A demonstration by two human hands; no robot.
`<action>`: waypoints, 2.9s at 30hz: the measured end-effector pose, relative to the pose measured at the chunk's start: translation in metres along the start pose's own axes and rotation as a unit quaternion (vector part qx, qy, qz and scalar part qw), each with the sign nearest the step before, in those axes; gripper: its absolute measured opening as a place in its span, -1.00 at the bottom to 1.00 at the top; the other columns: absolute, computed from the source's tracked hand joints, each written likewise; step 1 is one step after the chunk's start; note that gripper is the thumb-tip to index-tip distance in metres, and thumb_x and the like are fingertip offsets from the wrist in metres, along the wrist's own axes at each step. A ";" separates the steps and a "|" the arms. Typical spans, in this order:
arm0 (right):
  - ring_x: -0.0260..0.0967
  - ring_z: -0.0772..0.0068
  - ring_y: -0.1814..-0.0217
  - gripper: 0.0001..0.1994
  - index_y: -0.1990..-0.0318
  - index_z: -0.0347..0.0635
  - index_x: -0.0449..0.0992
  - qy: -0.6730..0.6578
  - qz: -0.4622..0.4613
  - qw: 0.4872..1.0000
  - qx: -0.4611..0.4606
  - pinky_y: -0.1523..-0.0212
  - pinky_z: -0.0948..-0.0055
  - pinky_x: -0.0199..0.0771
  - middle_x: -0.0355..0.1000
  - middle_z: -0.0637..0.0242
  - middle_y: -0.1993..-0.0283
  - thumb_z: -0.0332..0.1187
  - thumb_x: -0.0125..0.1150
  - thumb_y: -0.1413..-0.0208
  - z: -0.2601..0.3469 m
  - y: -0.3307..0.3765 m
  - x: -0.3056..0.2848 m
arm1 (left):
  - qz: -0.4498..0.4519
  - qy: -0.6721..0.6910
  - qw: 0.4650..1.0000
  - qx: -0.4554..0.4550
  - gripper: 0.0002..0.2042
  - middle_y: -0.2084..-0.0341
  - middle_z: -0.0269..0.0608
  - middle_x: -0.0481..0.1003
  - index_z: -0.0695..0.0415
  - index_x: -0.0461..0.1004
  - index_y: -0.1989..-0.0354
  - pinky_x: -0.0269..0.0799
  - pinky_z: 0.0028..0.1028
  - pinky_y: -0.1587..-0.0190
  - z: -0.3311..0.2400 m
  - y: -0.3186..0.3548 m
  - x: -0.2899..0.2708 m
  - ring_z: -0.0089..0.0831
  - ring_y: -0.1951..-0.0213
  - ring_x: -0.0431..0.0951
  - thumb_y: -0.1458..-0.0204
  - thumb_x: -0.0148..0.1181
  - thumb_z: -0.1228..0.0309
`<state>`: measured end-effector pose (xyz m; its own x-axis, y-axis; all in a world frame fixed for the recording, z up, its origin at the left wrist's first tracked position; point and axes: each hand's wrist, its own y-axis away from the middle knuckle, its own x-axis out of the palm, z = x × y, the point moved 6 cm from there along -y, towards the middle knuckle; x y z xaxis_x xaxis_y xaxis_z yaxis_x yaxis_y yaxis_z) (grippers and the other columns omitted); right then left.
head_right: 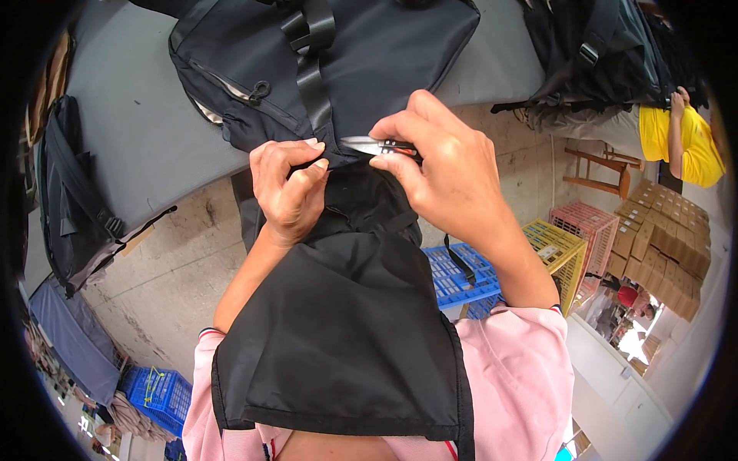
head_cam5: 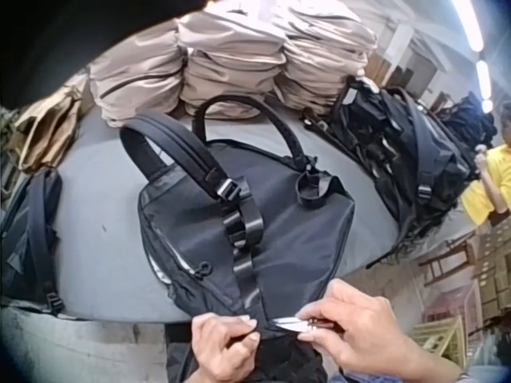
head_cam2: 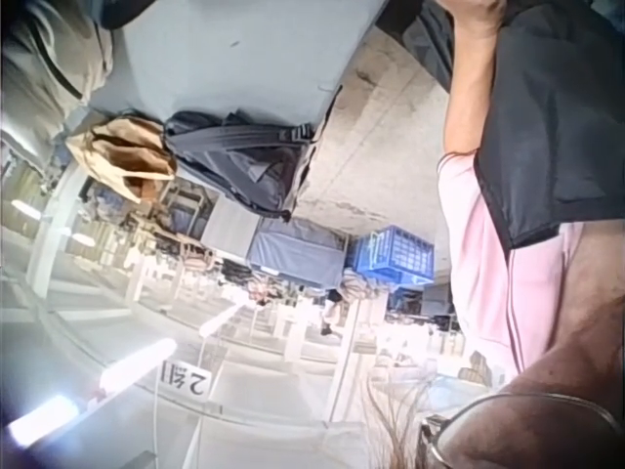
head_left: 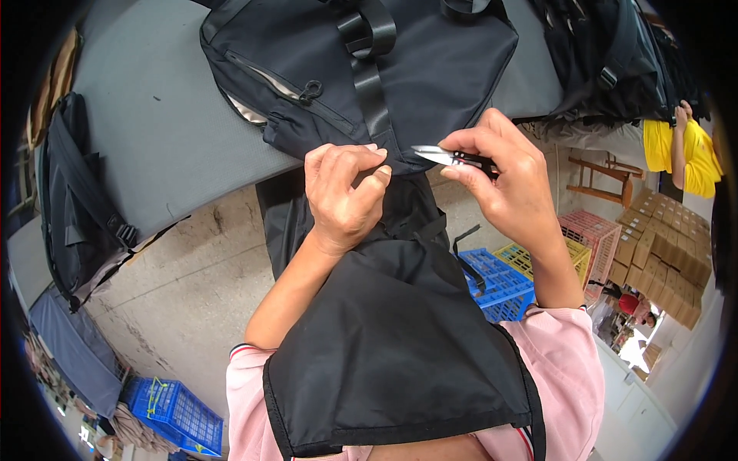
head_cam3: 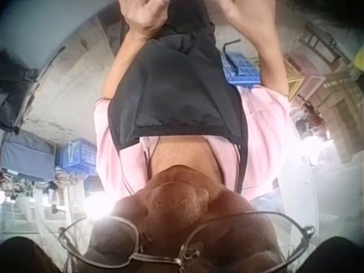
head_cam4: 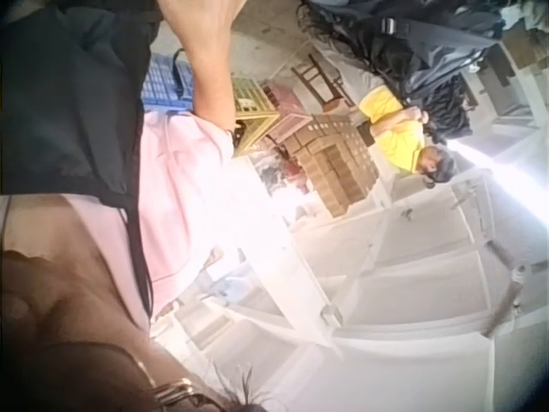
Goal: Trimming loose threads and adjusting straps on black backpacks using snips.
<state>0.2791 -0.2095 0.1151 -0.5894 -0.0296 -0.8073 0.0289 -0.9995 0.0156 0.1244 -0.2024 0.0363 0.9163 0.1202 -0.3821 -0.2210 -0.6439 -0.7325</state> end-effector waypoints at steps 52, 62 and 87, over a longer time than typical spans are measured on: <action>0.01 0.84 0.60 -0.54 0.05 -0.21 0.24 -0.459 -0.314 0.812 0.178 0.68 0.76 -0.04 0.25 0.47 0.39 -0.35 0.36 0.05 -0.140 -0.026 -0.002 | 0.151 0.017 0.988 0.036 -0.74 0.52 -0.31 0.40 0.11 0.52 0.41 0.22 -0.41 0.40 -0.035 0.001 -0.016 -0.36 0.47 0.41 0.39 0.23 0.60; 0.35 0.60 0.35 -0.58 0.10 -0.24 0.27 -0.553 -0.220 0.780 0.196 0.32 0.59 0.42 0.34 0.34 0.28 -0.44 0.34 0.10 -0.139 -0.048 0.035 | 0.496 0.162 0.852 -0.043 -0.83 0.52 -0.20 0.38 0.16 0.47 0.37 0.30 -0.41 0.38 -0.040 -0.015 0.007 -0.28 0.42 0.43 0.16 0.27 0.43; 0.27 0.68 0.24 -0.67 0.11 -0.37 0.44 -0.628 -0.132 0.758 0.117 0.14 0.64 0.32 0.37 0.44 0.24 -0.60 0.26 0.11 -0.110 -0.042 0.049 | 0.409 -0.004 0.910 -0.075 -0.78 0.64 -0.18 0.34 0.27 0.43 0.40 0.25 -0.48 0.49 0.047 -0.160 0.097 -0.48 0.57 0.34 0.00 0.21 0.34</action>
<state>0.3378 -0.1674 0.0098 -0.8580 0.3288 0.3947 -0.2813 -0.9436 0.1746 0.2332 -0.0521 0.0900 0.4634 -0.4397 -0.7694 -0.7787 -0.6165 -0.1167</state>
